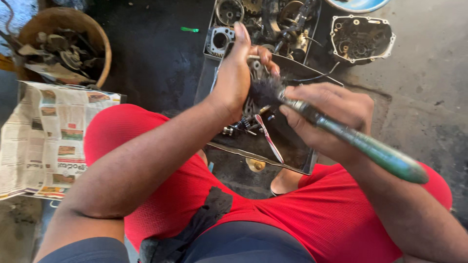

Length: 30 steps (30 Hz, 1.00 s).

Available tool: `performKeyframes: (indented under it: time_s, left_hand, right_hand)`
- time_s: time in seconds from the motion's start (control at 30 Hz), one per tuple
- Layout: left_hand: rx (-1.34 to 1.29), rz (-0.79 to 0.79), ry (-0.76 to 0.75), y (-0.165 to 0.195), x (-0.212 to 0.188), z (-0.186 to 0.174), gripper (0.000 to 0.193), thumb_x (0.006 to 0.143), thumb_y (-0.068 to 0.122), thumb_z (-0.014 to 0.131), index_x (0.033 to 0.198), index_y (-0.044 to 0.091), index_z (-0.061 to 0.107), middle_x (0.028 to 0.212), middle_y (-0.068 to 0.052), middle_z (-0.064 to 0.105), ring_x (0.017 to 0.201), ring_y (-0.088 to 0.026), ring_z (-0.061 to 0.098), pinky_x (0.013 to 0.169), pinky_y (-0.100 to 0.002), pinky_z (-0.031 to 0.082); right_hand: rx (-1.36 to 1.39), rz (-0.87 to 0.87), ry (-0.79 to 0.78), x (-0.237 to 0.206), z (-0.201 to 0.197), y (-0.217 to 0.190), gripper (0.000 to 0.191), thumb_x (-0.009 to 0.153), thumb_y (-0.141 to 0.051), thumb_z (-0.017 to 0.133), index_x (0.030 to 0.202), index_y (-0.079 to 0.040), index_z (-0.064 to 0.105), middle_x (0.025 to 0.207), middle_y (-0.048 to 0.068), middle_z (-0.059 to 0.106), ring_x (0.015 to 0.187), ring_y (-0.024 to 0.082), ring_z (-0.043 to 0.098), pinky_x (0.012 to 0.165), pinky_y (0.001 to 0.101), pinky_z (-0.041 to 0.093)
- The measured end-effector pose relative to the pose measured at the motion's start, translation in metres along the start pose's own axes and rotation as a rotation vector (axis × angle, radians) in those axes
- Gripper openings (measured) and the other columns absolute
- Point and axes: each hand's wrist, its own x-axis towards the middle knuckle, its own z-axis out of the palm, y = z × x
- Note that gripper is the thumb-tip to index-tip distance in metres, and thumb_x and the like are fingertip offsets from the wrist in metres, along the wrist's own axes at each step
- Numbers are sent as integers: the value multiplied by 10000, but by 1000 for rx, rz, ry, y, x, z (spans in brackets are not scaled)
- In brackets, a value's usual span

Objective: The person sits cross-legged and scrubs various small mechanical parts, including gears, springs, and a camshaft, using a wire brush. They pick up each part from a metal tray, scrub it thoroughly, and place it back into the tray.

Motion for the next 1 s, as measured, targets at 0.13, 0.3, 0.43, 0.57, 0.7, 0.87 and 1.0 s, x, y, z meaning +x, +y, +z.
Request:
performKeyframes:
  time_s: [0.13,0.3,0.43,0.57,0.7,0.87,1.0]
  left_hand:
    - [15,-47,11,8,-1,-1,700,880,774,289,781,114,500,709,-122,643,581,-257,656,560,-413,597]
    - [-125,24,-42,10,-3,-4,685,954,744,311,821,100,502,757,-161,646,660,-272,661,643,-454,615]
    - [-32,20,-64,9,-1,-6,710,926,756,277,787,100,511,733,-138,653,635,-275,669,615,-452,618]
    - [4,72,-119,8,3,-12,681,979,705,282,823,93,535,812,-190,710,745,-262,680,696,-408,587]
    - [132,154,-152,4,5,-19,700,994,701,276,805,79,534,859,-225,732,882,-276,730,892,-400,613]
    - [118,124,-101,-3,6,-18,732,1091,675,310,811,36,531,913,-202,677,938,-269,677,934,-449,591]
    - [9,80,-187,-1,5,-9,680,1007,662,267,746,81,504,824,-239,702,833,-335,713,856,-473,611]
  right_hand:
    - [49,-171,-120,4,0,-1,221,837,-94,859,1025,-90,741,1012,96,772,932,222,787,795,319,643]
    - [2,-7,37,6,-1,-8,214,927,-48,816,1107,-48,700,1058,117,748,949,215,771,830,320,639]
    - [-18,-166,-167,2,2,-5,221,844,-78,854,1042,-65,757,997,115,778,877,217,785,767,307,631]
    - [-69,-55,-15,-3,-13,11,216,917,-40,819,1107,6,727,1020,147,760,902,233,774,802,322,616]
    - [-83,-22,36,-17,-28,19,240,927,-84,855,1123,-16,732,1022,138,771,821,196,768,738,282,602]
    - [-38,-7,150,-29,-18,15,267,936,-90,825,1155,-10,694,1038,141,746,845,208,757,752,282,602]
    - [-7,68,-25,-22,-14,12,275,893,-110,835,1139,-49,728,1005,119,758,842,202,755,767,299,595]
